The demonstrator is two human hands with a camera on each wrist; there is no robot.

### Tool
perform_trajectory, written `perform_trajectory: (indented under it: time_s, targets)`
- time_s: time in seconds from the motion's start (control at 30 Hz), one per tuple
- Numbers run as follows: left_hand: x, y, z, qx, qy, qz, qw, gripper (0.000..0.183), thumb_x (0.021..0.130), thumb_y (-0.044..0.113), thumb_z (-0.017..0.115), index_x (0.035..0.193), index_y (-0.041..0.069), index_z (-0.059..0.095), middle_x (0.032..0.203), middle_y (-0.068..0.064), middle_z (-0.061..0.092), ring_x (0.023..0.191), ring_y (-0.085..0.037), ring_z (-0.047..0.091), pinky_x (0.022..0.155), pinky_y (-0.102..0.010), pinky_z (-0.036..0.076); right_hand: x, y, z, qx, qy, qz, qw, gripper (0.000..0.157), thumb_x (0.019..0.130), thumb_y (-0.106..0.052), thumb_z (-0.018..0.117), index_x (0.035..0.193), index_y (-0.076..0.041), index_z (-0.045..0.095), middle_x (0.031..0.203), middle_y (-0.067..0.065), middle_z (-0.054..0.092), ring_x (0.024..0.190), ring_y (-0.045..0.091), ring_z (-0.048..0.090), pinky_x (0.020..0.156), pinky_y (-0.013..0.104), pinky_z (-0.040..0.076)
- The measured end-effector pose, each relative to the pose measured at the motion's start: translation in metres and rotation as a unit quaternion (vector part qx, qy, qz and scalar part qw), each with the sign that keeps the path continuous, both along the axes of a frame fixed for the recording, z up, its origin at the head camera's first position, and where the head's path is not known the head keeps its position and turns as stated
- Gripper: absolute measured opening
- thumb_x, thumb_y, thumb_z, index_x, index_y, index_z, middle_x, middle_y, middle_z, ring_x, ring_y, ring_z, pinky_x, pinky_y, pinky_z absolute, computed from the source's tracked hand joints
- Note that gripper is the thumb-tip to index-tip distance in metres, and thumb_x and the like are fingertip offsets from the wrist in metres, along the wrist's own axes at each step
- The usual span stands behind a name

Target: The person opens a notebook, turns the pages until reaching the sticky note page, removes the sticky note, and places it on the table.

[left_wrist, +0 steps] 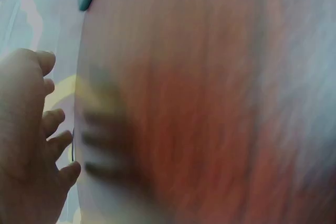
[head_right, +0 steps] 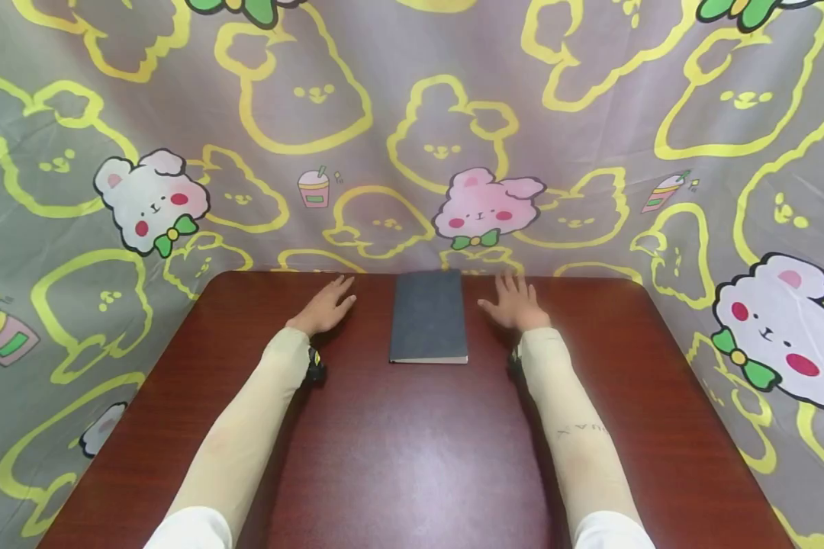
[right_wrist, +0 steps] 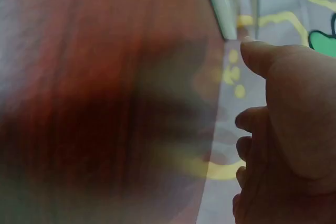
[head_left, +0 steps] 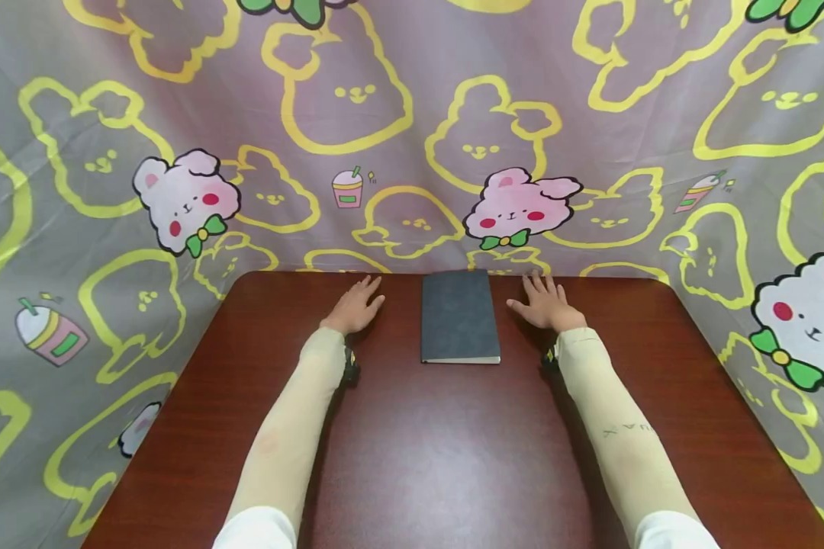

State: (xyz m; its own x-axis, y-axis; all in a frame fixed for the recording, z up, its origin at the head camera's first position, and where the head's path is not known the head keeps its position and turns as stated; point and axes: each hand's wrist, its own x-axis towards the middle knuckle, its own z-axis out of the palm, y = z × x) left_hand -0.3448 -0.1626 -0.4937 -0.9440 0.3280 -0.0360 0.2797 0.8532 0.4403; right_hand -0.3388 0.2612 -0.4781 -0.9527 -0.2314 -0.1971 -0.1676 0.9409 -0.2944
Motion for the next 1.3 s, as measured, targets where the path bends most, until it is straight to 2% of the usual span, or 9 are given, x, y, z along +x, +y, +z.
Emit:
perform_trajectory:
  time_s: [0.13,0.37,0.5,0.7,0.87,1.0,1.3]
  targets:
    - [0.002,0.014,0.000,0.006,-0.018,-0.032,0.9993,0.059,0.111,0.036,0.039,0.162,0.010,0.024,0.168,-0.019,0.021,0.155,-0.037,0.020,0.125,-0.055,0.019,0.002,-0.002,-0.004,0.006,-0.008,0.018,1.000,0.083,0.106,-0.050,0.043,0.160,0.005,0.013,0.166,0.031,-0.002,0.152,0.053,-0.007,0.122,0.067,-0.001]
    - [0.003,0.053,0.008,-0.042,0.015,-0.096,0.9944,0.057,0.110,0.035,0.041,0.160,0.010,0.031,0.166,-0.016,0.029,0.155,-0.034,0.023,0.126,-0.050,0.020,0.000,-0.005,-0.004,-0.030,-0.012,0.067,0.997,0.084,0.102,-0.045,0.056,0.161,0.002,0.018,0.167,0.031,0.003,0.151,0.056,-0.002,0.121,0.069,0.004]
    - [0.008,0.078,0.013,-0.063,0.020,-0.124,0.9901,0.057,0.110,0.037,0.041,0.160,0.012,0.031,0.167,-0.013,0.027,0.156,-0.032,0.021,0.126,-0.049,0.019,0.000,-0.006,0.003,-0.057,-0.026,0.090,0.994,0.089,0.099,-0.043,0.063,0.161,0.001,0.017,0.167,0.030,0.003,0.152,0.055,-0.003,0.121,0.069,0.004]
    - [0.014,0.109,0.013,-0.081,0.033,-0.159,0.9833,0.060,0.109,0.042,0.041,0.161,0.013,0.030,0.168,-0.012,0.023,0.157,-0.030,0.019,0.126,-0.049,0.020,0.002,-0.010,0.015,-0.070,-0.028,0.116,0.990,0.097,0.092,-0.041,0.073,0.161,0.001,0.019,0.167,0.031,0.004,0.151,0.056,-0.002,0.120,0.071,0.005]
    - [0.017,0.126,0.009,-0.101,0.040,-0.173,0.9790,0.062,0.109,0.046,0.040,0.162,0.017,0.028,0.170,-0.009,0.017,0.157,-0.029,0.017,0.126,-0.048,0.020,0.001,-0.016,0.020,-0.070,-0.039,0.140,0.987,0.105,0.086,-0.043,0.080,0.161,0.000,0.020,0.167,0.031,0.005,0.152,0.056,-0.003,0.119,0.071,0.004]
    - [0.020,0.135,0.007,-0.115,0.032,-0.174,0.9774,0.063,0.108,0.049,0.038,0.163,0.022,0.025,0.171,-0.006,0.013,0.158,-0.027,0.014,0.127,-0.048,0.018,0.000,-0.019,0.022,-0.064,-0.056,0.151,0.985,0.111,0.082,-0.044,0.084,0.162,-0.003,0.019,0.168,0.029,0.004,0.153,0.053,-0.005,0.120,0.070,0.002]
    - [0.024,0.146,0.003,-0.150,0.010,-0.172,0.9737,0.064,0.107,0.053,0.039,0.163,0.025,0.026,0.171,-0.006,0.016,0.158,-0.028,0.012,0.127,-0.050,0.016,0.000,-0.021,0.020,-0.064,-0.086,0.141,0.984,0.121,0.071,-0.042,0.093,0.162,-0.007,0.022,0.169,0.025,0.005,0.154,0.051,-0.004,0.119,0.072,0.005]
